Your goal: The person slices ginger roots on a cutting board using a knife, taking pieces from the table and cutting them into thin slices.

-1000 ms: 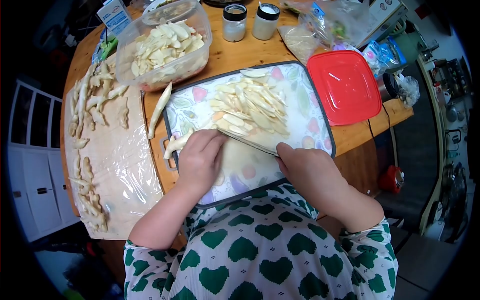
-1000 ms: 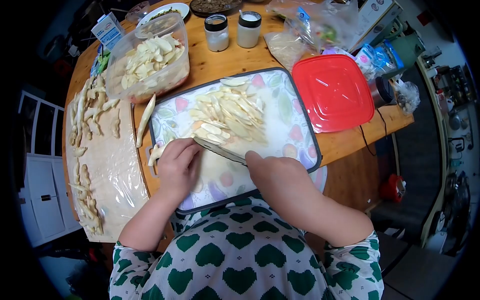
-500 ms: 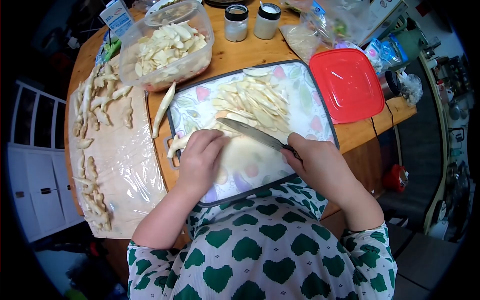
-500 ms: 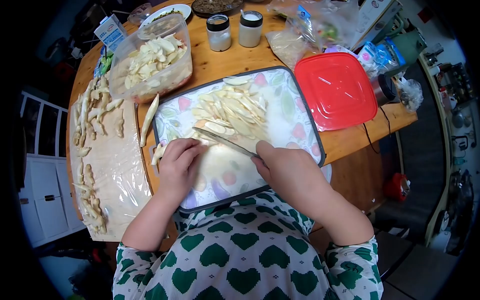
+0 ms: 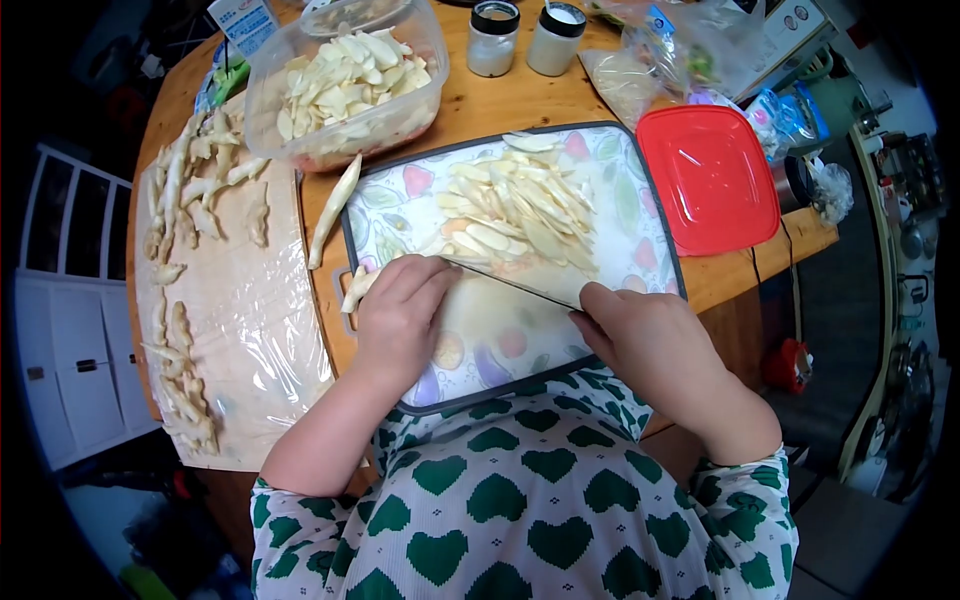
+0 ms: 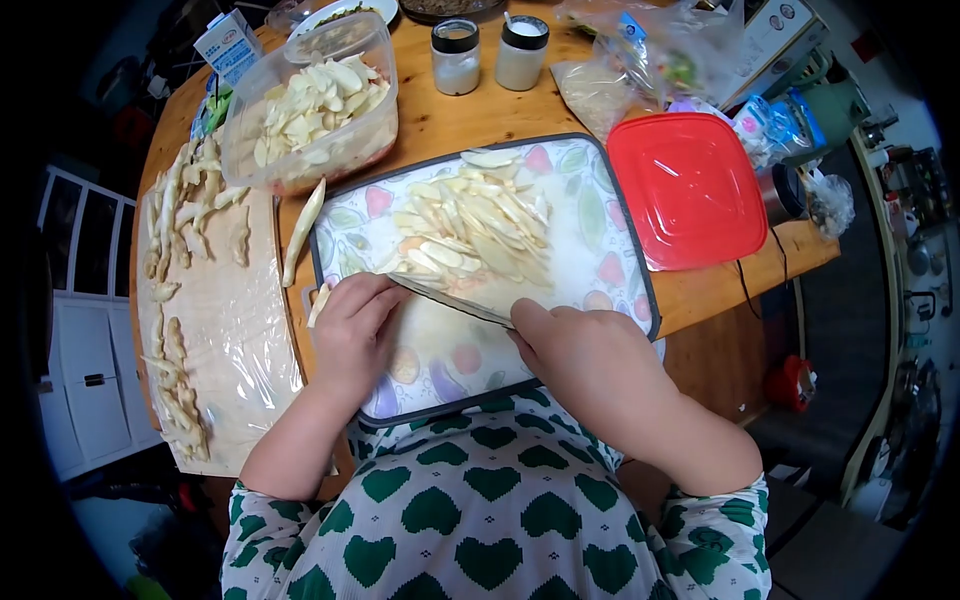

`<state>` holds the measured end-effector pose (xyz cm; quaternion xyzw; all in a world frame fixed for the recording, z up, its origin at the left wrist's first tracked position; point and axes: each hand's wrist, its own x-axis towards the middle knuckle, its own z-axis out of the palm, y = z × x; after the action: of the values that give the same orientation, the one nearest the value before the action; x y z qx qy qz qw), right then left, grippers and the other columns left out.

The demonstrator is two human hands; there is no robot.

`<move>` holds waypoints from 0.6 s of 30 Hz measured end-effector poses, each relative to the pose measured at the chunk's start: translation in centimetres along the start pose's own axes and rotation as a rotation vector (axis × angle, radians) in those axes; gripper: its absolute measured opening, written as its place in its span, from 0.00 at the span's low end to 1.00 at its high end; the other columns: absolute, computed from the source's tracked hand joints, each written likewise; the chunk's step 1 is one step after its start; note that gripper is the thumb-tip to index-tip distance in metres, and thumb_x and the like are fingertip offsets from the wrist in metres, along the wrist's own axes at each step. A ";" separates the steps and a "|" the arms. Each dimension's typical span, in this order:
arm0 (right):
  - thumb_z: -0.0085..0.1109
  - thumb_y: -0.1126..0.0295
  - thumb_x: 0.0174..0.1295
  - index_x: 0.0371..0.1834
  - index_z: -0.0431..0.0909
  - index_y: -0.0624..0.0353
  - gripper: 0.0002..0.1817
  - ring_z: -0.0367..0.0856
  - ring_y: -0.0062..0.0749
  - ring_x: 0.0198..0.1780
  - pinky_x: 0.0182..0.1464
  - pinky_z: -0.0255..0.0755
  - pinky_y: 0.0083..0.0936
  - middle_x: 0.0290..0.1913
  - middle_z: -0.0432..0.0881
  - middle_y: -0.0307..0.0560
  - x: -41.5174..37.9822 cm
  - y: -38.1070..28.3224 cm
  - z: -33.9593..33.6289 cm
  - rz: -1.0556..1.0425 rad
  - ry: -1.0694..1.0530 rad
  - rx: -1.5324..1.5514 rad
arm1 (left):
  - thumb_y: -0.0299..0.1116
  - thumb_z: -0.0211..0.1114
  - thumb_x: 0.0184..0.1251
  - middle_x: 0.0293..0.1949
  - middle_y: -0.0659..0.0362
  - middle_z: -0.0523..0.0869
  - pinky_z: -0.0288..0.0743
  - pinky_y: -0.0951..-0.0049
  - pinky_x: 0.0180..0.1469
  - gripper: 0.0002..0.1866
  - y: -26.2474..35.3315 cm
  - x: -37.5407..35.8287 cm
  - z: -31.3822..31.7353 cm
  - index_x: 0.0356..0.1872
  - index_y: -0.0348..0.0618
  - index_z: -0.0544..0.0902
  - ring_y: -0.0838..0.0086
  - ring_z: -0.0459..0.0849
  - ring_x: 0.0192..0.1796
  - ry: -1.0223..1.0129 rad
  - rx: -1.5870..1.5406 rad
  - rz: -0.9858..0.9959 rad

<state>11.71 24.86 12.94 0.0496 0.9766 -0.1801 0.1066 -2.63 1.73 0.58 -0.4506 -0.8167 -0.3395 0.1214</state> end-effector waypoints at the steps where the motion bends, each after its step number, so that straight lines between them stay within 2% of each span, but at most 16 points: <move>1: 0.60 0.66 0.80 0.45 0.78 0.58 0.07 0.90 0.59 0.35 0.39 0.82 0.49 0.29 0.88 0.56 0.0 -0.1 -0.3 0.002 -0.015 0.007 | 0.18 0.77 0.55 0.48 0.55 0.93 0.87 0.61 0.55 0.16 0.1 0.1 0.0 0.46 0.40 0.93 0.56 0.92 0.52 0.005 0.007 -0.006; 8: 0.57 0.73 0.77 0.48 0.77 0.60 0.04 0.91 0.62 0.41 0.43 0.82 0.52 0.34 0.88 0.61 2.3 -1.0 -0.8 -0.005 -0.129 0.046 | 0.19 0.80 0.54 0.46 0.54 0.93 0.87 0.61 0.53 0.13 0.2 0.3 -0.1 0.42 0.39 0.93 0.55 0.93 0.50 0.015 0.030 -0.012; 10: 0.56 0.75 0.75 0.49 0.77 0.62 0.05 0.91 0.63 0.42 0.44 0.82 0.52 0.34 0.88 0.63 4.1 -1.0 1.2 -0.033 -0.082 0.100 | 0.18 0.75 0.53 0.47 0.53 0.92 0.88 0.61 0.55 0.17 0.1 0.1 0.1 0.46 0.38 0.93 0.55 0.92 0.52 0.004 0.017 -0.016; 13: 0.56 0.75 0.74 0.51 0.77 0.63 0.07 0.91 0.65 0.43 0.44 0.82 0.52 0.35 0.89 0.63 5.8 -1.7 2.6 -0.145 -0.077 0.065 | 0.17 0.72 0.52 0.49 0.52 0.92 0.88 0.61 0.55 0.19 -0.1 -0.4 0.4 0.48 0.38 0.93 0.55 0.92 0.52 -0.004 0.007 -0.011; 16: 0.58 0.71 0.76 0.50 0.78 0.63 0.07 0.90 0.65 0.42 0.44 0.82 0.53 0.36 0.89 0.63 5.4 -1.9 2.5 -0.024 -0.119 0.144 | 0.17 0.72 0.52 0.49 0.52 0.92 0.88 0.61 0.55 0.19 -0.1 -0.3 0.1 0.48 0.37 0.93 0.55 0.91 0.52 0.004 -0.008 0.010; 18: 0.60 0.68 0.77 0.48 0.78 0.61 0.07 0.90 0.65 0.41 0.44 0.82 0.54 0.35 0.89 0.63 4.1 -0.7 2.2 0.009 -0.049 0.108 | 0.18 0.74 0.53 0.48 0.53 0.92 0.88 0.61 0.54 0.18 0.0 -0.1 0.3 0.47 0.37 0.93 0.55 0.92 0.52 0.018 -0.034 0.017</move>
<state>8.09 23.66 10.23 0.0553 0.9623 -0.2332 0.1288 -2.58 1.84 0.30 -0.4564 -0.8058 -0.3564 0.1240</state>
